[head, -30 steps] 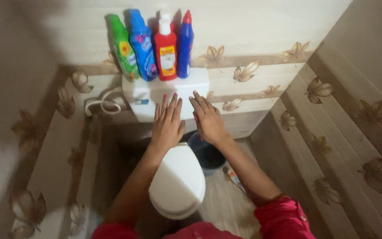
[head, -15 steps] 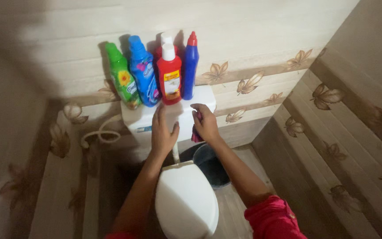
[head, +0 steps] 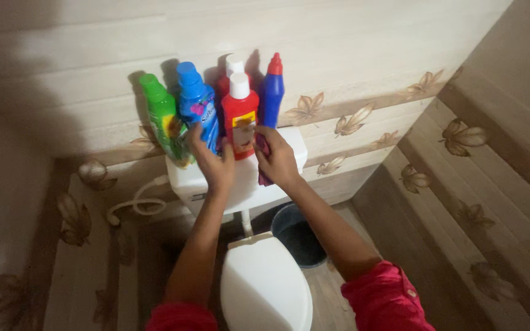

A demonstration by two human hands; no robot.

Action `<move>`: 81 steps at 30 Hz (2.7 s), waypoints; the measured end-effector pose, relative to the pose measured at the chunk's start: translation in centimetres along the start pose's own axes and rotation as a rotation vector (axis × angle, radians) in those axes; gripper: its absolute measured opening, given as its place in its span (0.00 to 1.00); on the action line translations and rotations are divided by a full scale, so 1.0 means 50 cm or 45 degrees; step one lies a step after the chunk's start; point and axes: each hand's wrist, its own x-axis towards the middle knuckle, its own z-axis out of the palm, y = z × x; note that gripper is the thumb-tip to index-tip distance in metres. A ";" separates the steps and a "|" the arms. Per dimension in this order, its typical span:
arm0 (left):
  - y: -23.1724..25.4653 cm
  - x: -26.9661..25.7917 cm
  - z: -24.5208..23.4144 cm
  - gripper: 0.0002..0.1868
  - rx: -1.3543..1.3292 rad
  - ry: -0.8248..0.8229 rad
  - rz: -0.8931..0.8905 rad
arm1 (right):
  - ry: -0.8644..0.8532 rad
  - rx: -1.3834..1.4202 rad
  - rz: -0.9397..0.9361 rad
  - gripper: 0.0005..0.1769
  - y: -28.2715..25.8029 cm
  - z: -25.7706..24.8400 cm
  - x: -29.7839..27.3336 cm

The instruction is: The person wipes several bottles of bathroom supplies with a cloth and places them on a wall shelf. They handle a white bottle, a pink bottle, and a red bottle, cleaning each before arranging them on the shelf.

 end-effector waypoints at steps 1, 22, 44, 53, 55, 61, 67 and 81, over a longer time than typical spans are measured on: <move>-0.002 0.006 -0.012 0.39 0.097 0.098 0.024 | -0.049 -0.027 0.066 0.22 -0.002 0.005 -0.003; -0.080 -0.055 -0.097 0.35 0.265 0.022 0.144 | -0.309 0.030 -0.515 0.16 0.003 0.086 -0.093; 0.022 0.099 0.067 0.39 0.144 -0.436 0.174 | 0.013 0.017 -0.193 0.13 0.047 -0.027 -0.050; -0.009 0.061 0.045 0.34 -0.234 -0.439 0.095 | -0.003 -0.013 -0.171 0.13 0.049 -0.047 -0.081; -0.008 0.051 0.036 0.34 -0.273 -0.401 0.057 | -0.003 -0.041 -0.147 0.12 0.047 -0.052 -0.087; 0.021 0.031 0.002 0.33 -0.441 -0.326 -0.089 | 0.114 -0.017 -0.135 0.14 0.035 -0.069 -0.115; 0.093 -0.029 -0.035 0.31 -0.434 -0.292 -0.151 | 0.238 0.265 0.067 0.31 0.024 -0.079 -0.166; 0.348 -0.225 0.020 0.27 -0.975 -0.603 -0.601 | 0.373 0.326 0.371 0.27 -0.007 -0.257 -0.392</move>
